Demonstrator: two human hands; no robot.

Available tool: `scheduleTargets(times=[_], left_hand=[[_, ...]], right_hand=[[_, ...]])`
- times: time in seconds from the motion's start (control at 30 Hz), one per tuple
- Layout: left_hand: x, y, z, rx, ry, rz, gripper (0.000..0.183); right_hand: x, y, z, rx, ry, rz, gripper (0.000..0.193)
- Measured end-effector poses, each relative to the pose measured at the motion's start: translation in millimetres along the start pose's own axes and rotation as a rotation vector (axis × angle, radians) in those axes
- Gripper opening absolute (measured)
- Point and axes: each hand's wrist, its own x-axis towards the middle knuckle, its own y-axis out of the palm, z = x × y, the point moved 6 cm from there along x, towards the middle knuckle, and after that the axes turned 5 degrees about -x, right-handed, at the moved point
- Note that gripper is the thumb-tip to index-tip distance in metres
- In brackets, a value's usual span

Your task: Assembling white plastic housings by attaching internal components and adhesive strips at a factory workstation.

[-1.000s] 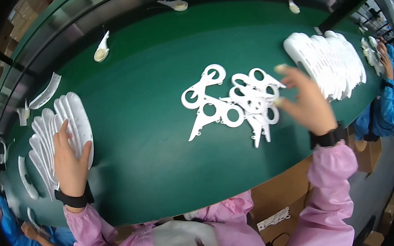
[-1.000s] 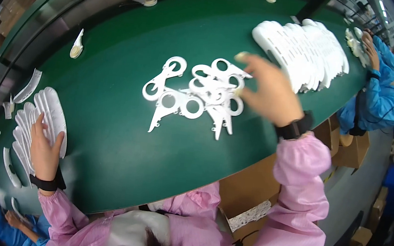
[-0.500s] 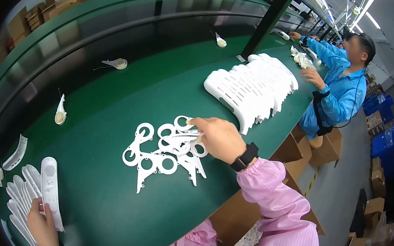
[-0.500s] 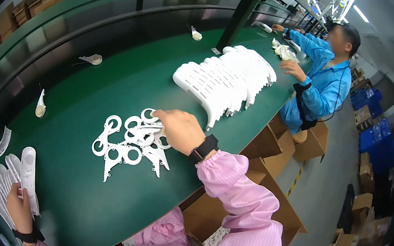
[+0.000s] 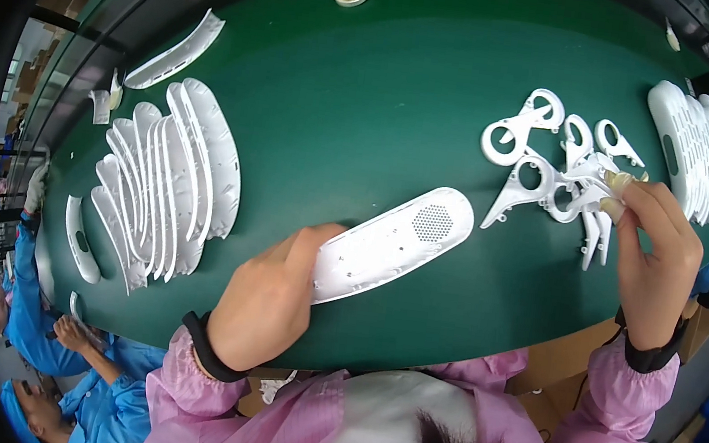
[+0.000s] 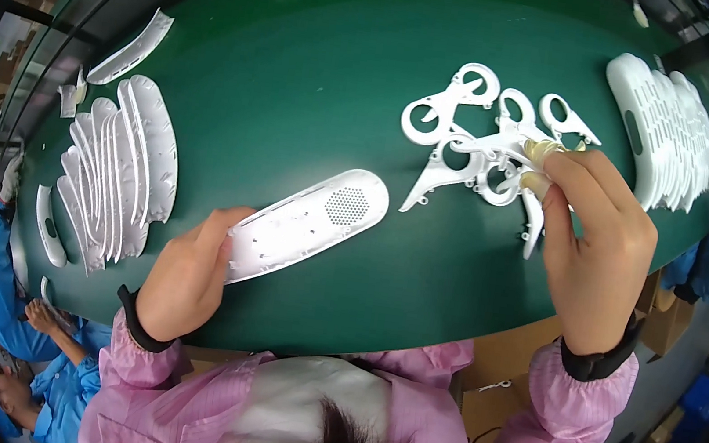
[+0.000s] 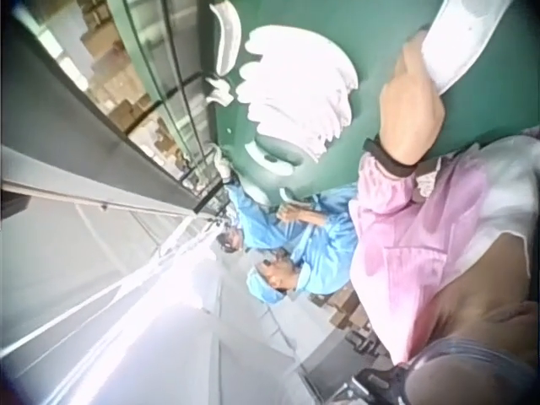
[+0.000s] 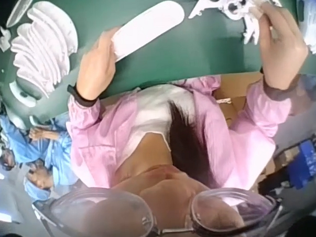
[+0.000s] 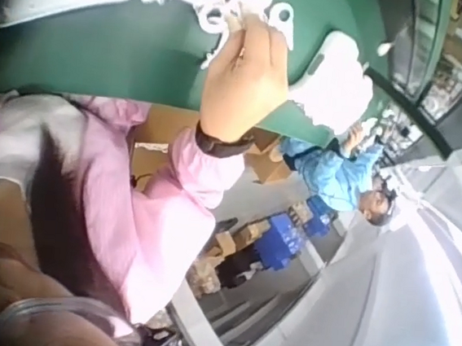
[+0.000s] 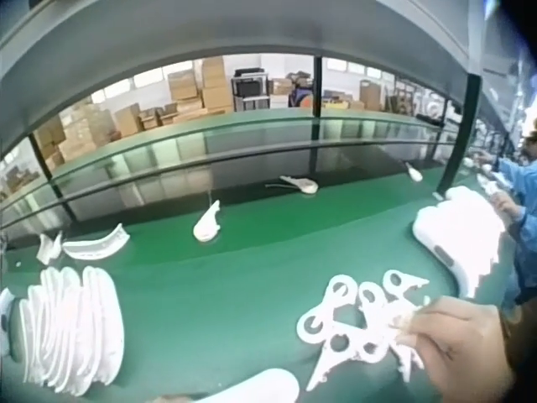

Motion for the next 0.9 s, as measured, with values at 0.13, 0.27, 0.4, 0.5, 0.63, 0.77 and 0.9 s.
scheduleTargets(times=[0.13, 0.27, 0.4, 0.5, 0.63, 0.77, 0.9], left_hand=[[-5, 9, -6, -0.047, 0.127, -0.056, 0.055], [-4, 15, -2, 0.024, 0.05, 0.03, 0.09], [-9, 17, 8, 0.03, 0.023, 0.03, 0.093], [-10, 15, 11, 0.002, 0.023, -0.024, 0.1], [-9, 17, 7, 0.029, 0.059, -0.093, 0.105], [-11, 18, 3, 0.121, 0.105, -0.076, 0.095], [-13, 25, 0, 0.201, 0.101, 0.009, 0.079]], right_hand=[[-5, 15, 46, 0.143, -0.085, 0.07, 0.025], [-10, 53, 87, 0.218, -0.193, 0.133, 0.026], [-8, 74, 100, 0.261, -0.189, 0.082, 0.027], [-6, 82, 105, 0.276, -0.145, 0.142, 0.026], [-9, 90, 112, 0.236, -0.032, 0.254, 0.025], [-3, 96, 111, 0.368, 0.014, 0.397, 0.026], [0, 96, 106, 0.521, -0.025, 0.522, 0.038]])
